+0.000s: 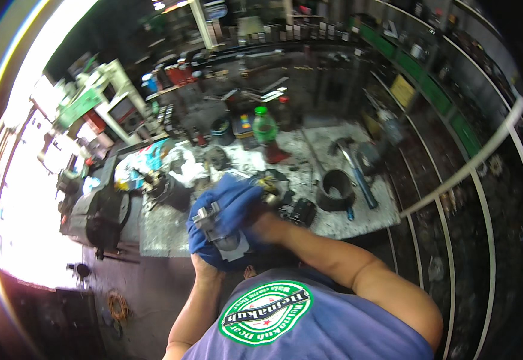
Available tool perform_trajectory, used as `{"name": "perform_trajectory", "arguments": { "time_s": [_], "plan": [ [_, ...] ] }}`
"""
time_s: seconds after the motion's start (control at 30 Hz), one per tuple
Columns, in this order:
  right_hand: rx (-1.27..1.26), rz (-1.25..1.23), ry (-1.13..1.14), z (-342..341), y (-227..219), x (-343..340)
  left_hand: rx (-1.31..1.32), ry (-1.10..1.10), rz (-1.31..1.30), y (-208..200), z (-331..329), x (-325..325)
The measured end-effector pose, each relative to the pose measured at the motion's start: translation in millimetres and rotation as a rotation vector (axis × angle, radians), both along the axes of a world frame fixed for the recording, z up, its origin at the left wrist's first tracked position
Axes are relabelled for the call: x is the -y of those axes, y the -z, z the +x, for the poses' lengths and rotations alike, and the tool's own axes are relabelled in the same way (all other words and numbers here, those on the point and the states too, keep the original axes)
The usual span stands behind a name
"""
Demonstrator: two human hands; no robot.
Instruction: The person walks into a workshop and begins assembling small mechanical components on a workbench. They wipe parts with a blue cloth, apply liquid from a bottle, and fit a yellow ring into a cylindrical housing. The person handles multiple small metal parts and tools throughout the process.
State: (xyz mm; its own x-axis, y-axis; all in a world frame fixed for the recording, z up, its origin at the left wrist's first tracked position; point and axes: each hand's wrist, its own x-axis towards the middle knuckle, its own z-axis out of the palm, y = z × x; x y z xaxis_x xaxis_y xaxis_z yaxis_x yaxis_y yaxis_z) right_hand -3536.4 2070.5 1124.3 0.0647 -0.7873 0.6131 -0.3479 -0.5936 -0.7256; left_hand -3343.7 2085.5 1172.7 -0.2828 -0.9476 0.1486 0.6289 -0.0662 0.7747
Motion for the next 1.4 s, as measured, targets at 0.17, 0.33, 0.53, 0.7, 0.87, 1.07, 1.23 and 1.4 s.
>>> {"name": "perform_trajectory", "arguments": {
  "time_s": [0.17, 0.33, 0.53, 0.7, 0.87, 1.07, 1.23, 1.4],
  "plan": [
    [0.223, 0.128, 0.093, 21.5, 13.9, -4.7, 0.264, -0.105, -0.254, -2.1, -13.6, -5.5],
    [0.928, 0.632, -0.206, -4.8, 10.0, 11.5, 0.570, -0.189, -0.253, 8.4, -2.4, 0.3],
    [1.184, 0.703, -0.720, -6.3, -17.0, -22.1, -0.016, -0.037, 0.116, 18.9, 1.5, 18.7],
    [0.736, 0.518, -0.265, 15.7, -18.2, -28.4, 0.095, -0.105, 0.042, 10.3, -6.8, 22.6],
    [0.353, 0.478, -0.027, 1.8, -15.6, -1.7, 0.348, -0.001, 0.138, 8.8, 11.3, 37.9],
    [1.004, 0.730, -0.222, -25.2, -16.7, 7.0, 0.372, -0.006, 0.006, 24.7, 9.7, 41.4],
    [0.254, 0.400, -0.318, -24.7, -19.2, -2.5, 0.460, 0.008, 0.117, 4.1, -3.7, 34.3],
    [0.543, 0.192, 0.309, 4.8, -26.7, 0.0, -0.057, -0.013, 0.325, 11.1, -30.2, 9.9]
  ]
}}
